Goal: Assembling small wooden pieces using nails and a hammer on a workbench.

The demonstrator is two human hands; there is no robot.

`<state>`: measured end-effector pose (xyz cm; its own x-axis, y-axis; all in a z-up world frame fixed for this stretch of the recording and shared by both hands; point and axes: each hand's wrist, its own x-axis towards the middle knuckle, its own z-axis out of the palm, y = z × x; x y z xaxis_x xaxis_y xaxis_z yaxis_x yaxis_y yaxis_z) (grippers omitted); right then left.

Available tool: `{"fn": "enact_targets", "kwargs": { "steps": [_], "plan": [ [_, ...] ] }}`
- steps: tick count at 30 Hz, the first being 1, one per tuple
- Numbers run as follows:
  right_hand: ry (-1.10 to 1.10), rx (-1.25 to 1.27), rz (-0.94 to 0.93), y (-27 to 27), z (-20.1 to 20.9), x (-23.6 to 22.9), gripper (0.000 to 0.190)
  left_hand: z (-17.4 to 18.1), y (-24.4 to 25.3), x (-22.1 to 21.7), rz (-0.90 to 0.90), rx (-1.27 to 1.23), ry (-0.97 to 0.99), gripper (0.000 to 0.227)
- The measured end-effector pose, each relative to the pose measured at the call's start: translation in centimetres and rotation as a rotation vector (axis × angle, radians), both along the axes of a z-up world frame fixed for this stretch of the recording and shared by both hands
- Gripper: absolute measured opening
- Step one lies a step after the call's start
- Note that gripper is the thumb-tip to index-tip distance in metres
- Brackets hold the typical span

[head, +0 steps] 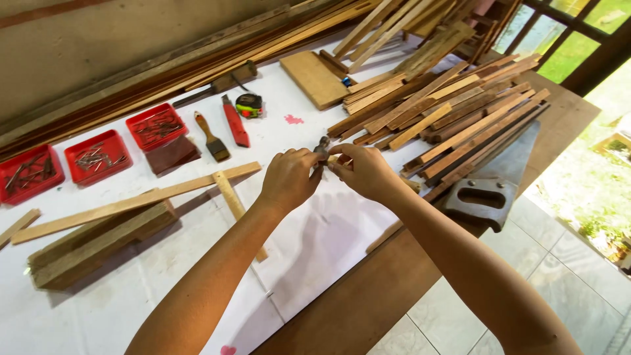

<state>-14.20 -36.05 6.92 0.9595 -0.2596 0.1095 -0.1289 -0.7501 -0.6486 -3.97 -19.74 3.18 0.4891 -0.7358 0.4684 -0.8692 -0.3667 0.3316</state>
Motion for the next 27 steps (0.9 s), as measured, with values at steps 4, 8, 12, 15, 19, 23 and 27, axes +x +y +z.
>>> {"fn": "enact_targets", "kwargs": {
  "steps": [4, 8, 12, 15, 19, 23, 27],
  "plan": [
    [-0.020, 0.023, -0.124, -6.3, 0.5, -1.8, 0.037, 0.5, -7.1, 0.7, -0.115, -0.040, -0.045, 0.018],
    [-0.086, 0.010, -0.196, -13.7, -0.5, -2.8, 0.036, 1.3, -13.7, 1.3, -0.178, -0.013, -0.013, 0.015],
    [-0.078, -0.070, -0.262, -19.3, 0.5, -3.4, 0.035, 1.1, -19.8, 3.0, -0.236, -0.015, -0.038, 0.018],
    [-0.056, -0.058, -0.287, -22.8, 0.3, -2.7, 0.034, 0.8, -23.4, 4.4, -0.263, 0.008, -0.061, 0.020],
    [-0.040, -0.209, -0.270, -26.1, -0.9, -1.5, 0.033, -0.1, -27.6, 5.4, -0.267, 0.147, -0.028, 0.019],
    [0.080, -0.300, -0.262, -27.4, -2.0, 0.1, 0.029, -3.3, -31.1, 6.8, -0.324, 0.152, -0.144, 0.023],
    [0.175, -0.327, -0.231, -29.1, -4.3, 1.5, 0.033, -2.5, -32.6, 6.5, -0.327, 0.398, -0.128, 0.030]
  ]
}}
